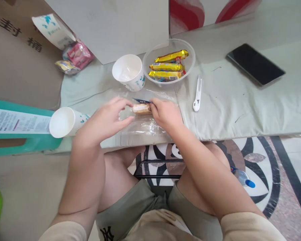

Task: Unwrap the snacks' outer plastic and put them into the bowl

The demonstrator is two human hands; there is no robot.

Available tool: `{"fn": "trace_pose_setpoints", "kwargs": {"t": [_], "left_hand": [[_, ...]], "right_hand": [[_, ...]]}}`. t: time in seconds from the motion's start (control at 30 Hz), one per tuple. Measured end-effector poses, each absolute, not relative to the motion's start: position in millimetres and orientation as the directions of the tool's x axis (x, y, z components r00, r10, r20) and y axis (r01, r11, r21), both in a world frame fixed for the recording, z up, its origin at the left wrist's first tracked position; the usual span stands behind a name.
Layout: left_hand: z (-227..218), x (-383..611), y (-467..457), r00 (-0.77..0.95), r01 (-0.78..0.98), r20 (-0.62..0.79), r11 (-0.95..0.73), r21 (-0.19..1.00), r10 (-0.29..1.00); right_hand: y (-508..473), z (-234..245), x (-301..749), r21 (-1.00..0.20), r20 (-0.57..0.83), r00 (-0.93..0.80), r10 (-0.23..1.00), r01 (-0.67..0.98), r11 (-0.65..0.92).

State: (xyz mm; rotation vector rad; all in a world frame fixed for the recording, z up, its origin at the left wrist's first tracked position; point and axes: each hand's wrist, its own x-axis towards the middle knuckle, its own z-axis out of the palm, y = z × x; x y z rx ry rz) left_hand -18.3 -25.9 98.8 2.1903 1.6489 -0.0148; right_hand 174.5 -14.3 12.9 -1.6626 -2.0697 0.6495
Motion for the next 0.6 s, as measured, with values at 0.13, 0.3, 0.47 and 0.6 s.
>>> {"fn": "trace_pose_setpoints", "kwargs": {"t": [0.13,0.3,0.47,0.6], "left_hand": [[87,-45,-29,0.106,0.971,-0.441,0.003,0.239,0.891],[83,-48,-21,0.051,0.965,-0.458,0.075,0.253,0.887],[68,-41,-25,0.104,0.940,-0.306,0.007,0.342,0.946],[58,-29,-27,0.200,0.892,-0.162,-0.111,0.438,0.966]], "right_hand": [[-14,11,176,-0.509,0.057,-0.142,0.988,0.848,0.151],[-28,25,190,-0.590,0.205,-0.011,0.979,0.796,0.132],[-33,60,218,-0.689,0.276,0.154,0.949,0.720,0.083],[9,89,234,-0.654,0.435,0.289,0.853,0.753,0.077]]}}
